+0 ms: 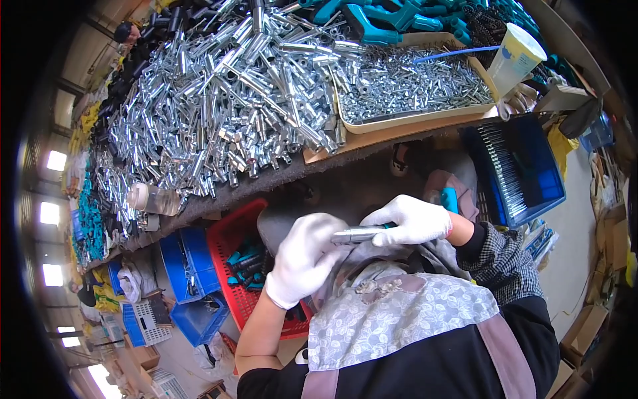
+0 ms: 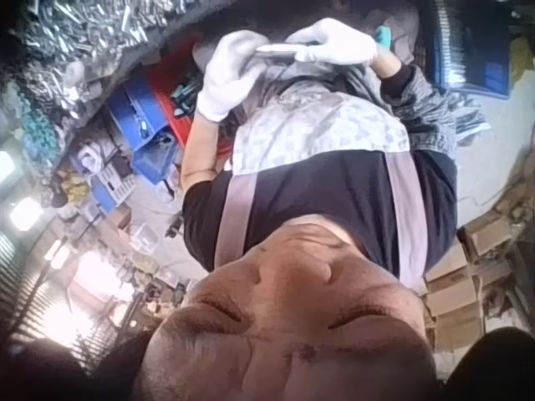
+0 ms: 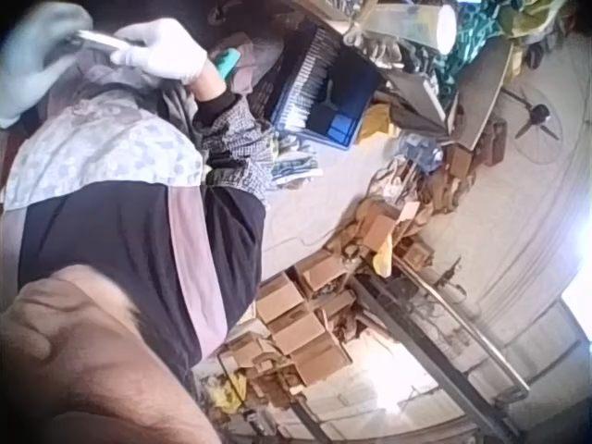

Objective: Assembling metal tube components into plastic handles at a workshop table.

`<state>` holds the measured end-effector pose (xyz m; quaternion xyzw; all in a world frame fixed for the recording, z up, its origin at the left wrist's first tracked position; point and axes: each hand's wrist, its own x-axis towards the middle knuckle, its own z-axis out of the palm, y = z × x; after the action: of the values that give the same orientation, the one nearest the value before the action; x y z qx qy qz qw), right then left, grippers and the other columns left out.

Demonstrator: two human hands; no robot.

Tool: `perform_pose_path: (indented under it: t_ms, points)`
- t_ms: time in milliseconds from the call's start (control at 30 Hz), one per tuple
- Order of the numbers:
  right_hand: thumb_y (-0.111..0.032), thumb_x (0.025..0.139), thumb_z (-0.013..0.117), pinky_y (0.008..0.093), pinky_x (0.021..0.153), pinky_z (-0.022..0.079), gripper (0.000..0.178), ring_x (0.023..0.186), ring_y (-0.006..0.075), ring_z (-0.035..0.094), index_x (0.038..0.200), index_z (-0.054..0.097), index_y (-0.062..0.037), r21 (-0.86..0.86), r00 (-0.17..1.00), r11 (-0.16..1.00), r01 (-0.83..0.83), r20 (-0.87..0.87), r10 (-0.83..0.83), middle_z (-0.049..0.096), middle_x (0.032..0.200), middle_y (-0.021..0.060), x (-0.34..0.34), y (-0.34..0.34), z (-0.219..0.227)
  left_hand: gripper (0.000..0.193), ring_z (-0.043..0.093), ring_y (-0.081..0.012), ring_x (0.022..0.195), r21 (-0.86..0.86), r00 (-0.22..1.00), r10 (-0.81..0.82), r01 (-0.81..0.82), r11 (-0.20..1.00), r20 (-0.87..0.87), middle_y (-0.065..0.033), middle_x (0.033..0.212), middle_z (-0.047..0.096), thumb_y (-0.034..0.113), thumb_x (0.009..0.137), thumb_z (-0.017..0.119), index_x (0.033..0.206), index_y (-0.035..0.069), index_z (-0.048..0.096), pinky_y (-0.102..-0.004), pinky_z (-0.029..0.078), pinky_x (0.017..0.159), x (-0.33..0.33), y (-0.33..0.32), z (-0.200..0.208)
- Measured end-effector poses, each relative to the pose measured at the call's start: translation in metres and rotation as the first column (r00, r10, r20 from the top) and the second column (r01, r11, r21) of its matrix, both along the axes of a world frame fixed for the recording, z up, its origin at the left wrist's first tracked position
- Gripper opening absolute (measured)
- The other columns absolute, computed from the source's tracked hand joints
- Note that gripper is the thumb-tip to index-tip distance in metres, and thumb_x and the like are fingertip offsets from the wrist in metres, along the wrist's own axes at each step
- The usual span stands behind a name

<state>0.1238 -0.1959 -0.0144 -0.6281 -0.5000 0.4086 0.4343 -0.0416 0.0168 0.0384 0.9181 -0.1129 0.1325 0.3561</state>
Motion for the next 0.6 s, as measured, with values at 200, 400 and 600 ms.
perform_pose_path:
  t_ms: [200,400,600]
  points:
    - [-0.048,0.091,0.065,0.0394,0.08,0.054,0.056,0.09,0.0359,0.07,0.123,0.068,-0.0018,0.009,0.999,1.0,-0.027,0.019,0.027,0.072,0.1,0.0218,0.0,0.001,-0.003,0.028,0.065,-0.0349,0.092,-0.118,0.999,0.004,-0.008,0.993,-0.042,-0.0139,0.104,0.067,0.007,0.08,0.069,0.108,0.006,0.07,-0.0401,0.054,0.084,-0.003,-0.001,-0.016]
    - [-0.046,0.09,0.066,0.0416,0.078,0.053,0.055,0.089,0.0388,0.07,0.123,0.068,-0.0021,-0.034,0.984,0.999,0.026,0.176,-0.02,0.071,0.098,0.0235,-0.002,0.001,0.002,0.032,0.069,-0.0306,0.092,-0.275,0.899,0.248,-0.357,0.893,-0.362,-0.015,0.11,0.066,0.01,0.083,0.074,0.113,0.001,0.067,-0.0385,0.055,0.081,-0.007,-0.008,-0.009]
    - [-0.048,0.09,0.065,0.0424,0.077,0.053,0.056,0.088,0.04,0.069,0.122,0.068,-0.0024,0.009,0.989,1.0,0.002,0.147,-0.004,0.071,0.096,0.0236,0.0,0.001,-0.001,0.028,0.061,-0.0332,0.108,0.297,0.973,-0.167,0.115,0.948,0.158,-0.0085,0.107,0.067,0.008,0.076,0.071,0.104,0.014,0.071,-0.0432,0.051,0.09,-0.002,-0.003,-0.014]
